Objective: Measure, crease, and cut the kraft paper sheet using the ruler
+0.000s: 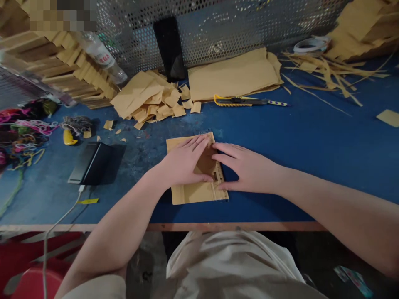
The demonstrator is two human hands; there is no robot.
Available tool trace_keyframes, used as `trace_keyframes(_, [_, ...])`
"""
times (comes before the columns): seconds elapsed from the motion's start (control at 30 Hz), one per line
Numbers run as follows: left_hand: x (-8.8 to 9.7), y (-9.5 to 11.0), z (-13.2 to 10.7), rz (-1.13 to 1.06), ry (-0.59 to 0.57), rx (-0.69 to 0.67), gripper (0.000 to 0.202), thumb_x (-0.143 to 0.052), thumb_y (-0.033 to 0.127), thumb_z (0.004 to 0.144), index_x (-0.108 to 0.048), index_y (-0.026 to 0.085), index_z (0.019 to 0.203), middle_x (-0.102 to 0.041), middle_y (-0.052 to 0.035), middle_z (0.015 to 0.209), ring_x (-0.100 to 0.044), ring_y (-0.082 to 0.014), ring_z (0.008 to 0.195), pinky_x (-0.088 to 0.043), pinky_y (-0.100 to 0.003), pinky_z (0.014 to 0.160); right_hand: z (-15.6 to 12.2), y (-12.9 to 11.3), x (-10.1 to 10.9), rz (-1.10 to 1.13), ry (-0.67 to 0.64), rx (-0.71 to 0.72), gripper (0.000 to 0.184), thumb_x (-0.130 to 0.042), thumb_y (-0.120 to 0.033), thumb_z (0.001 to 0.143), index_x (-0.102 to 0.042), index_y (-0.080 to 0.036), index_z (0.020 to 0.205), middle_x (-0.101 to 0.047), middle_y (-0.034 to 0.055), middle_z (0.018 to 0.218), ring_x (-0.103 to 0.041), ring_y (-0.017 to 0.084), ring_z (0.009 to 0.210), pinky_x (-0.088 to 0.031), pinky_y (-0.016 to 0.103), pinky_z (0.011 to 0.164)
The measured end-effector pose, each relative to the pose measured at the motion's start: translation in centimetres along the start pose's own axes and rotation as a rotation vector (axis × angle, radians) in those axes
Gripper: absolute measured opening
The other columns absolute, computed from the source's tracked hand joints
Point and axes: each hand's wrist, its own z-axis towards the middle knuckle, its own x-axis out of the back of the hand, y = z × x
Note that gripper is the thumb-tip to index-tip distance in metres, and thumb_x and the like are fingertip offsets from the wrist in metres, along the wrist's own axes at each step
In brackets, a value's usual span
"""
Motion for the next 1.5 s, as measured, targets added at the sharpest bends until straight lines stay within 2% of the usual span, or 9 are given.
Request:
trace_keyframes(0.2, [-0.3,-0.4,0.1,0.025,-0.023,-0.009,0.114,-0.062,0.078,0.085,-0.013,0.013,0.165,-0.010,-0.0188,0.172,-0.011,-0.0317,0.161,-0.012,-0.043,0.130,0.1,0.0,-0.2,-0.001,0.010,-0.015,0.067,-0.072,-0.056,0.089,-0.061,-0.010,0.136,-0.047,0.0275,0.154,-0.048,0.041,0.143,-0.046,0.059,0.114])
trace_keyframes(0.4, [-0.4,-0.1,0.3,0.060,-0.031,0.008,0.118,-0.061,0.078,0.085,-0.012,0.005,0.164,-0.008,-0.0204,0.172,-0.009,-0.0317,0.161,-0.009,-0.042,0.131,0.0,0.2,-0.2,-0.043,-0.007,-0.023,0.073,-0.072,-0.058,0.088,-0.059,-0.007,0.138,-0.046,0.0289,0.155,-0.044,0.040,0.146,-0.044,0.058,0.116])
trace_keyframes(0.77, [-0.5,0.0,0.2,0.065,-0.032,0.020,0.130,-0.063,0.087,0.077,-0.013,0.003,0.164,-0.009,-0.0211,0.171,-0.010,-0.0337,0.161,-0.011,-0.043,0.130,0.0,0.0,-0.3,-0.073,-0.015,-0.013,0.073,-0.072,-0.057,0.089,-0.059,-0.007,0.139,-0.046,0.0282,0.156,-0.043,0.039,0.148,-0.043,0.057,0.118])
trace_keyframes(0.97, [-0.3,0.2,0.2,0.052,-0.037,0.017,0.129,-0.064,0.086,0.075,-0.016,0.004,0.163,-0.011,-0.0219,0.171,-0.013,-0.0348,0.160,-0.013,-0.043,0.130,0.1,-0.3,-0.5,-0.043,-0.001,-0.025,0.071,-0.071,-0.058,0.088,-0.060,-0.008,0.138,-0.046,0.0268,0.156,-0.044,0.040,0.147,-0.042,0.057,0.118])
trace_keyframes(1.1, [0.0,0.4,0.2,0.077,-0.072,0.042,0.130,-0.060,0.088,0.076,-0.016,0.003,0.163,-0.009,-0.0220,0.171,-0.009,-0.0346,0.161,-0.009,-0.043,0.130,-0.2,0.1,1.2,-0.084,0.079,-0.101,0.053,-0.061,-0.050,0.096,-0.062,-0.013,0.134,-0.061,0.0222,0.140,-0.058,0.037,0.132,-0.050,0.052,0.108])
trace_keyframes(1.2, [0.2,0.6,0.2,0.101,-0.115,0.060,0.130,-0.058,0.089,0.078,-0.011,0.003,0.164,-0.003,-0.0198,0.172,-0.005,-0.0326,0.161,-0.006,-0.042,0.131,-1.3,1.5,3.7,-0.110,0.127,-0.287,0.035,-0.055,-0.041,0.097,-0.068,-0.016,0.118,-0.071,0.0154,0.111,-0.069,0.031,0.102,-0.056,0.046,0.088])
trace_keyframes(1.3, [0.3,0.7,0.3,0.117,-0.147,0.077,0.131,-0.057,0.089,0.079,-0.007,0.004,0.165,0.000,-0.0177,0.172,-0.003,-0.0311,0.161,-0.004,-0.040,0.131,-2.7,3.4,5.7,-0.065,-0.026,-0.384,0.030,-0.066,-0.048,0.088,-0.070,-0.020,0.098,-0.070,0.0091,0.091,-0.067,0.025,0.079,-0.052,0.039,0.071])
trace_keyframes(1.4, [0.3,0.7,0.2,0.123,-0.153,0.080,0.130,-0.056,0.089,0.079,-0.007,0.004,0.165,0.001,-0.0166,0.172,-0.003,-0.0303,0.162,-0.004,-0.040,0.131,-3.5,4.4,6.1,0.007,-0.160,-0.395,0.034,-0.072,-0.054,0.082,-0.070,-0.023,0.096,-0.070,0.0074,0.095,-0.064,0.023,0.077,-0.048,0.037,0.068])
trace_keyframes(1.5, [0.2,0.6,0.2,0.120,-0.137,0.074,0.130,-0.056,0.089,0.079,-0.008,0.005,0.165,0.000,-0.0172,0.172,-0.004,-0.0305,0.162,-0.005,-0.040,0.131,-3.4,4.1,5.5,0.041,-0.180,-0.407,0.030,-0.070,-0.050,0.084,-0.068,-0.024,0.098,-0.069,0.0074,0.102,-0.063,0.023,0.080,-0.047,0.036,0.070])
